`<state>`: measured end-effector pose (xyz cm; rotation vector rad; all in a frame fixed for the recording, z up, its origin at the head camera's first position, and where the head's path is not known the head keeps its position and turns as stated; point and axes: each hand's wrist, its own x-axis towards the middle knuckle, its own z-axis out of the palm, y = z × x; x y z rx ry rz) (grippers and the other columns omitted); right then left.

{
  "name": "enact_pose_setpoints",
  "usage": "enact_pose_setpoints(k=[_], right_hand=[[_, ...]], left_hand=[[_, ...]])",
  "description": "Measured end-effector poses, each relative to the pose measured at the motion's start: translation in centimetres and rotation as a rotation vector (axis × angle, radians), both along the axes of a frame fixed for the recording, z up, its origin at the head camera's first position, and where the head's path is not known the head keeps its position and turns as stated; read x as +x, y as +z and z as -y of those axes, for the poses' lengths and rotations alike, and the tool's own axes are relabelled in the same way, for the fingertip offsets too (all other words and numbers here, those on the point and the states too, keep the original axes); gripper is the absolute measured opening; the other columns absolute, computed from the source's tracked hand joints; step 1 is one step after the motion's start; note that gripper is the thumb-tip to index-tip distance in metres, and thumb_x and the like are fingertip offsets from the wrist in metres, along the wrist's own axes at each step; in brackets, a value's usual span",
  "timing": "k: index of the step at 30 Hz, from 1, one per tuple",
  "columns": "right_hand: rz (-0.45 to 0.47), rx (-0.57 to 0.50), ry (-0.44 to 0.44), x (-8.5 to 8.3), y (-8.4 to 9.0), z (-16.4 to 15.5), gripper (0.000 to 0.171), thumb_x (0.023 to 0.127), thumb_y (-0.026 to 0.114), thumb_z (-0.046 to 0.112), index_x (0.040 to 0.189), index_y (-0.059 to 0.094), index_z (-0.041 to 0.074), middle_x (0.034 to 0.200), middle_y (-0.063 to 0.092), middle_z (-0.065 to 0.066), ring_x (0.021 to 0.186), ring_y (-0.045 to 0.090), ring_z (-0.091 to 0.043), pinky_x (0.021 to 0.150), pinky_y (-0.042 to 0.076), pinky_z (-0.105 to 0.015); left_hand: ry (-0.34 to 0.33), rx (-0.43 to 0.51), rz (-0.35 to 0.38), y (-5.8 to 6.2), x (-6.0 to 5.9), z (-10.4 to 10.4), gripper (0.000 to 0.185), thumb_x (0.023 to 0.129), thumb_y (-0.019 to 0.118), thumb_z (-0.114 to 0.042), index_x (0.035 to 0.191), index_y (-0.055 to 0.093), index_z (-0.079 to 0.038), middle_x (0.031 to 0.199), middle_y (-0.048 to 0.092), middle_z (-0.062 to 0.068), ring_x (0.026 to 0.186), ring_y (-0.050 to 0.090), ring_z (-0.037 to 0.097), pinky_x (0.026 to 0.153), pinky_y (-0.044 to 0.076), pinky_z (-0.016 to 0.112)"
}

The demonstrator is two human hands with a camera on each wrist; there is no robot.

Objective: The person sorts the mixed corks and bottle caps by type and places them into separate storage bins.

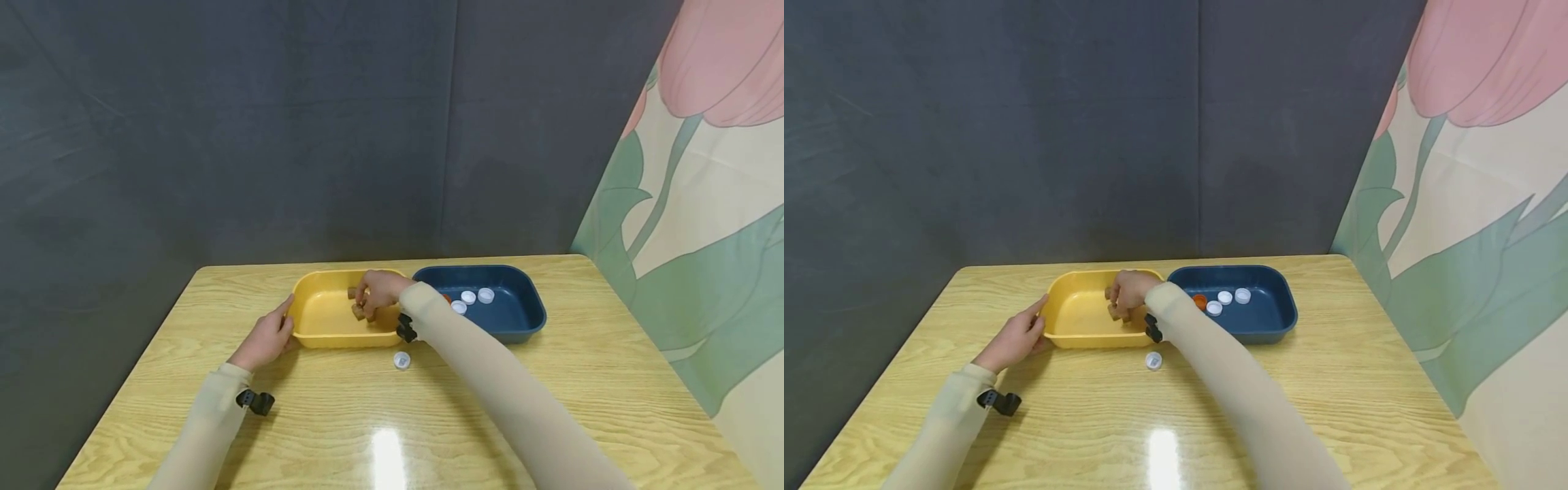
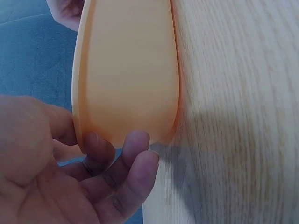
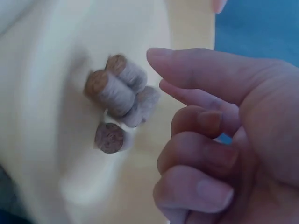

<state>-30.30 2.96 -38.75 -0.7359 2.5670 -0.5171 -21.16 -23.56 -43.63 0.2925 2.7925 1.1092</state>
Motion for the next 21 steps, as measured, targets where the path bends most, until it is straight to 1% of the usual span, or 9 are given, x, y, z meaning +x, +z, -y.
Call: enact_pose_setpoints(k=[2, 4, 5, 6, 8, 10, 13, 15, 21], right_hand=[[-0.024, -0.033, 0.023, 0.5, 0.2, -0.5, 0.033, 0.082, 0.078, 0.012, 0.115, 0.074, 0.013, 0.12, 0.065, -0.002, 0.086, 0.054, -0.016, 0.074, 0.046, -0.028], [-0.047, -0.087, 0.046, 1.1, 0.2, -1.0, 0.033, 0.084, 0.076, 0.013, 0.117, 0.073, 0.01, 0.108, 0.069, -0.003, 0.076, 0.054, -0.013, 0.071, 0.046, -0.028], [-0.054, -0.12, 0.056, 1.5, 0.3, -1.3, 0.033, 0.086, 0.075, 0.014, 0.118, 0.073, 0.009, 0.099, 0.07, -0.004, 0.069, 0.051, -0.011, 0.066, 0.044, -0.027], [-0.057, -0.162, 0.068, 1.9, 0.3, -1.6, 0.032, 0.087, 0.075, 0.014, 0.119, 0.072, 0.007, 0.087, 0.068, -0.004, 0.061, 0.046, -0.01, 0.062, 0.041, -0.025], [-0.063, -0.252, 0.091, 2.9, 0.4, -2.1, 0.03, 0.089, 0.075, 0.016, 0.117, 0.073, 0.006, 0.072, 0.062, -0.003, 0.051, 0.038, -0.009, 0.055, 0.036, -0.024], [-0.057, -0.325, 0.11, 4.2, 0.5, -2.8, 0.027, 0.09, 0.076, 0.018, 0.115, 0.074, 0.008, 0.061, 0.052, 0.0, 0.047, 0.031, -0.009, 0.052, 0.031, -0.024], [-0.024, -0.39, 0.119, 6.3, 0.4, -3.8, 0.028, 0.09, 0.078, 0.024, 0.114, 0.074, 0.012, 0.059, 0.046, 0.005, 0.049, 0.032, -0.009, 0.053, 0.031, -0.024], [0.006, -0.408, 0.118, 7.7, 0.1, -4.4, 0.03, 0.089, 0.079, 0.027, 0.115, 0.074, 0.014, 0.058, 0.041, 0.005, 0.051, 0.034, -0.009, 0.055, 0.033, -0.024], [0.057, -0.481, 0.092, 10.5, -2.1, -6.4, 0.035, 0.085, 0.082, 0.033, 0.115, 0.074, 0.016, 0.057, 0.037, 0.008, 0.053, 0.034, -0.007, 0.057, 0.034, -0.022]], left_hand=[[-0.001, 0.001, 0.003, 0.0, 0.0, 0.0, 0.056, 0.109, 0.032, -0.013, 0.16, 0.011, -0.003, 0.07, 0.058, 0.018, 0.051, 0.046, 0.017, 0.048, 0.042, 0.029], [-0.002, 0.002, 0.003, 0.0, 0.0, -0.1, 0.056, 0.109, 0.032, -0.014, 0.16, 0.011, -0.002, 0.07, 0.058, 0.017, 0.051, 0.046, 0.017, 0.048, 0.042, 0.029], [0.0, 0.005, 0.003, 0.0, 0.0, -0.1, 0.056, 0.109, 0.032, -0.013, 0.16, 0.011, -0.003, 0.07, 0.057, 0.016, 0.051, 0.046, 0.017, 0.048, 0.042, 0.029], [-0.001, 0.007, 0.004, 0.0, 0.0, -0.1, 0.056, 0.109, 0.032, -0.013, 0.16, 0.011, -0.002, 0.07, 0.057, 0.016, 0.052, 0.046, 0.017, 0.048, 0.042, 0.029], [-0.006, 0.011, 0.0, 0.0, 0.0, -0.1, 0.056, 0.109, 0.032, -0.013, 0.16, 0.011, -0.001, 0.07, 0.057, 0.015, 0.052, 0.046, 0.017, 0.049, 0.042, 0.029], [-0.003, 0.014, 0.002, -0.1, 0.0, 0.0, 0.056, 0.109, 0.032, -0.013, 0.16, 0.012, -0.002, 0.07, 0.057, 0.015, 0.052, 0.047, 0.017, 0.049, 0.042, 0.029], [-0.003, 0.015, 0.009, -0.2, -0.1, 0.0, 0.056, 0.109, 0.032, -0.013, 0.16, 0.011, -0.002, 0.069, 0.057, 0.014, 0.052, 0.047, 0.017, 0.049, 0.042, 0.029], [0.0, 0.017, 0.012, -0.2, -0.1, 0.1, 0.056, 0.109, 0.032, -0.013, 0.16, 0.011, -0.003, 0.069, 0.057, 0.015, 0.052, 0.047, 0.017, 0.049, 0.042, 0.029], [-0.004, 0.009, -0.004, 0.0, 0.0, 0.0, 0.056, 0.109, 0.033, -0.013, 0.16, 0.012, -0.001, 0.068, 0.057, 0.015, 0.052, 0.047, 0.018, 0.049, 0.042, 0.029]])
